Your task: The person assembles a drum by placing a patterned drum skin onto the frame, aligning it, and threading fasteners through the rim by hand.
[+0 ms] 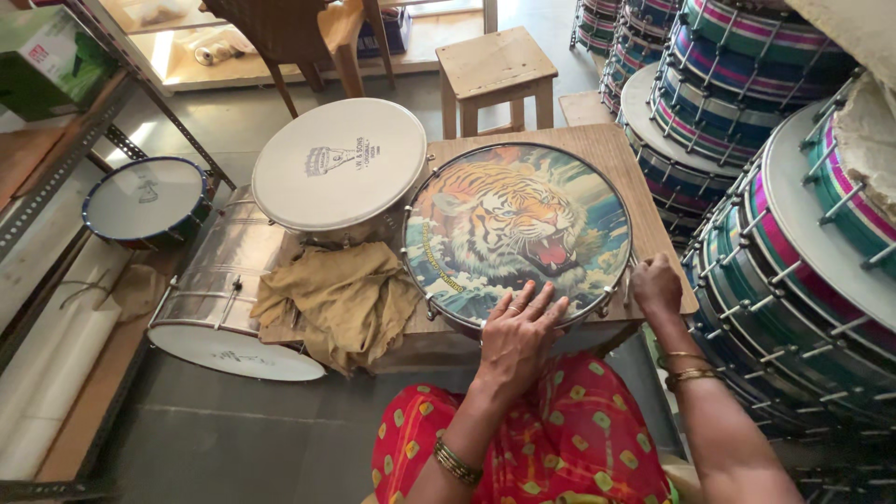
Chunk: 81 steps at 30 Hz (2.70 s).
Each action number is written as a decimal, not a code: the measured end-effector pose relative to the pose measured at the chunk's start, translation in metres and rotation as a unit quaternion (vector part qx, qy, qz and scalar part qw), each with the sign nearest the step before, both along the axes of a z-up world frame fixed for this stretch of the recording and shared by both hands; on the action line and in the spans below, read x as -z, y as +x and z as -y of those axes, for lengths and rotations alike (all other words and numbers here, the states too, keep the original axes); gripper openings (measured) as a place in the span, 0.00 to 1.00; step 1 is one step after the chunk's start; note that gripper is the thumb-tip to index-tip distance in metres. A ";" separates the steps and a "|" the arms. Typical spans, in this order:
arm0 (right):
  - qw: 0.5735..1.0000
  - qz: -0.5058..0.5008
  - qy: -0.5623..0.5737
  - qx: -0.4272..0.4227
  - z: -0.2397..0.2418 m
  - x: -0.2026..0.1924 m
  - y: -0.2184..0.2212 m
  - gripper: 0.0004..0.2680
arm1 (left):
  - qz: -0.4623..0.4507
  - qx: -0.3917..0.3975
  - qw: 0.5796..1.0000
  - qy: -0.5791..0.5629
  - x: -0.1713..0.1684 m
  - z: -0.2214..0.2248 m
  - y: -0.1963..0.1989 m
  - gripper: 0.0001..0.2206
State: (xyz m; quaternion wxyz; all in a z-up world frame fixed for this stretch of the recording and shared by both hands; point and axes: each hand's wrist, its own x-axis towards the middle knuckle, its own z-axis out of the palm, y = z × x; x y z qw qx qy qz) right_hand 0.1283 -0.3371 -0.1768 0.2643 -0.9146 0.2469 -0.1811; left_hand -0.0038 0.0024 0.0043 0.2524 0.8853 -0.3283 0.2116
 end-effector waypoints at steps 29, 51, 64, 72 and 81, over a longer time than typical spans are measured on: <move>0.880 0.171 0.277 -0.346 -0.182 -0.220 -0.068 0.10 | -0.292 -0.025 0.879 -0.375 0.008 0.004 0.065 0.09; 0.863 -0.120 0.274 -0.407 -0.158 -0.167 -0.011 0.11 | -0.424 0.085 0.685 -0.586 0.010 -0.009 0.104 0.12; 0.864 -0.122 0.271 -0.408 -0.159 -0.176 -0.013 0.09 | -0.405 0.078 0.704 -0.578 0.017 -0.005 0.110 0.13; 0.875 -0.100 0.239 -0.408 -0.160 -0.172 -0.014 0.09 | -0.354 -0.045 0.775 -0.521 0.025 0.003 0.117 0.09; 0.860 -0.115 0.297 -0.399 -0.154 -0.164 -0.010 0.09 | -0.429 0.066 0.693 -0.575 0.009 -0.007 0.107 0.10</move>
